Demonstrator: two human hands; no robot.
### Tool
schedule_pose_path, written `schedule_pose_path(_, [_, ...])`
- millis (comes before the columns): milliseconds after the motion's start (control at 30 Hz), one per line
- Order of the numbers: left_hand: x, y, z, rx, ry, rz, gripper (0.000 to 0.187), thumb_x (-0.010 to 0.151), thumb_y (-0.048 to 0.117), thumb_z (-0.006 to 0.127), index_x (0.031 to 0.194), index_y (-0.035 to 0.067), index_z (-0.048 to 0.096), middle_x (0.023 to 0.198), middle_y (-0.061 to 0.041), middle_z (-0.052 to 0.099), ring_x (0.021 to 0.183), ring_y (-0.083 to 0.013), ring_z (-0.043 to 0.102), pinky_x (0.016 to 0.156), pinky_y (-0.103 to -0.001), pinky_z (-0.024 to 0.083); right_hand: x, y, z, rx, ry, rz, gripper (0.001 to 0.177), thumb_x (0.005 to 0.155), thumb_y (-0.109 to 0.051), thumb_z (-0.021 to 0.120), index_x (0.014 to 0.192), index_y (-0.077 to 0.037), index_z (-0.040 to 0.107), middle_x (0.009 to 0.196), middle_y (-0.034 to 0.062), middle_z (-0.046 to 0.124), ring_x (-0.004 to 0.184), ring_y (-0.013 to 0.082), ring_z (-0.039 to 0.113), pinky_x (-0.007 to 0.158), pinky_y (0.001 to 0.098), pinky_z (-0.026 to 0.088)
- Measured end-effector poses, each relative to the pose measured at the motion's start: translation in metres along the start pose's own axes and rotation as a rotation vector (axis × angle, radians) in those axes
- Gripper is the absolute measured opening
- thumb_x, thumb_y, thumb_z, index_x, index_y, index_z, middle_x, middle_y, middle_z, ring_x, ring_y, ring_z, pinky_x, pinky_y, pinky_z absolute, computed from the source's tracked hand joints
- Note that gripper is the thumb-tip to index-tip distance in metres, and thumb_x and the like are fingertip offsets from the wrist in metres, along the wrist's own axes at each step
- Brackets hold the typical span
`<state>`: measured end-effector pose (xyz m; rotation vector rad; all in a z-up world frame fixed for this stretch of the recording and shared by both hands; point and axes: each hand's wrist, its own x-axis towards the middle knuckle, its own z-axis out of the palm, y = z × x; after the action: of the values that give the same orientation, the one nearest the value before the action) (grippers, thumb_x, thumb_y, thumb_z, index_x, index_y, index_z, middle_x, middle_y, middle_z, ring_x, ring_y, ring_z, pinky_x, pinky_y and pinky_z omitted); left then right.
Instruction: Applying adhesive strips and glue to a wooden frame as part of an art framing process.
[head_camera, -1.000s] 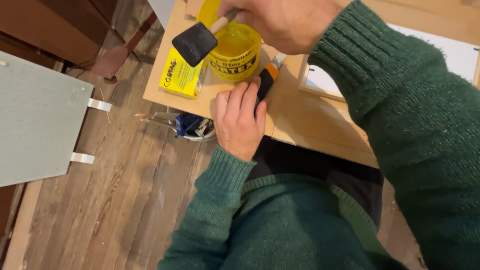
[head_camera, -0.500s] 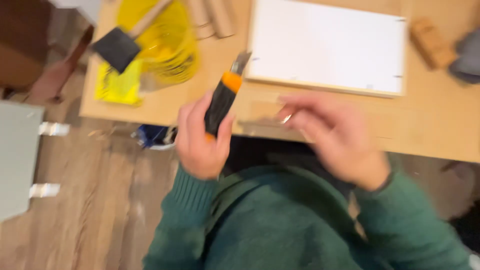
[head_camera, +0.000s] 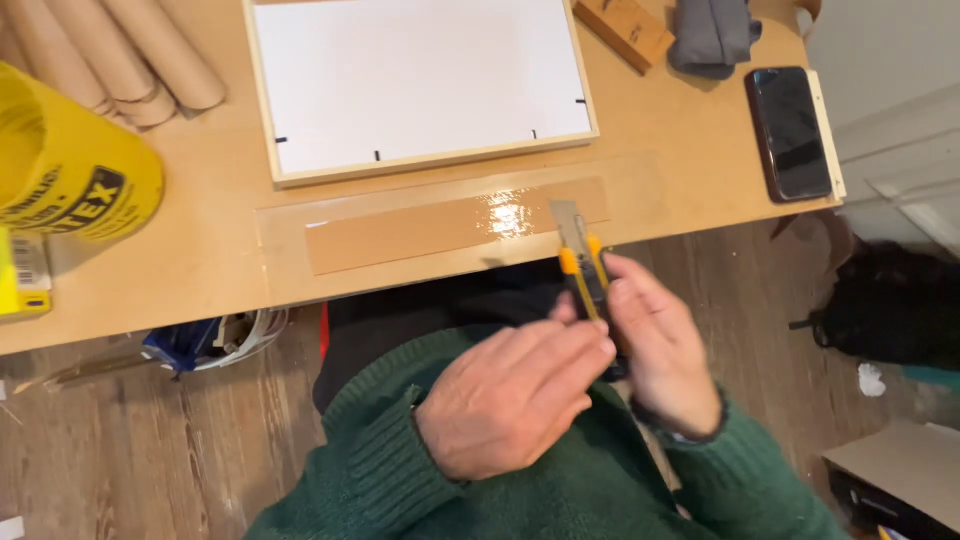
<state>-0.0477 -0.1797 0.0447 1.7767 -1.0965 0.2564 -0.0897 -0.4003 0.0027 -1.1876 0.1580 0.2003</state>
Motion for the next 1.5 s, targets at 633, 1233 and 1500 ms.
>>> schedule_pose_path(633, [0.060, -0.039, -0.020, 0.329, -0.138, -0.203, 0.011, 0.092, 0.010, 0.070, 0.100, 0.004, 0.067, 0.095, -0.008, 0.060, 0.086, -0.0272, 0.058, 0.074, -0.040, 0.050, 0.033, -0.078, -0.086, -0.672, 0.196, 0.437, 0.037, 0.102, -0.020, 0.048, 0.133, -0.005, 0.060, 0.089, 0.0096, 0.073, 0.061, 0.0131, 0.065, 0.053, 0.0283, 0.055])
schedule_pose_path(1233, [0.093, -0.071, 0.004, 0.487, -0.345, -0.207, 0.008, 0.091, 0.013, 0.064, 0.093, 0.006, 0.065, 0.095, -0.007, 0.062, 0.094, -0.0282, 0.061, 0.077, -0.042, 0.053, 0.043, -0.093, -0.085, -0.857, 0.182, 0.440, 0.036, 0.100, -0.021, 0.051, 0.131, -0.006, 0.062, 0.089, 0.0079, 0.074, 0.062, 0.0126, 0.066, 0.054, 0.0286, 0.055])
schedule_pose_path(1500, [0.099, -0.080, 0.016, 0.498, -0.409, -0.247, 0.011, 0.090, 0.014, 0.063, 0.095, 0.005, 0.065, 0.096, -0.009, 0.062, 0.092, -0.0289, 0.061, 0.077, -0.043, 0.054, 0.042, -0.091, -0.086, -0.787, 0.149, 0.447, 0.036, 0.100, -0.021, 0.050, 0.132, -0.007, 0.061, 0.089, 0.0077, 0.074, 0.062, 0.0123, 0.065, 0.054, 0.0281, 0.055])
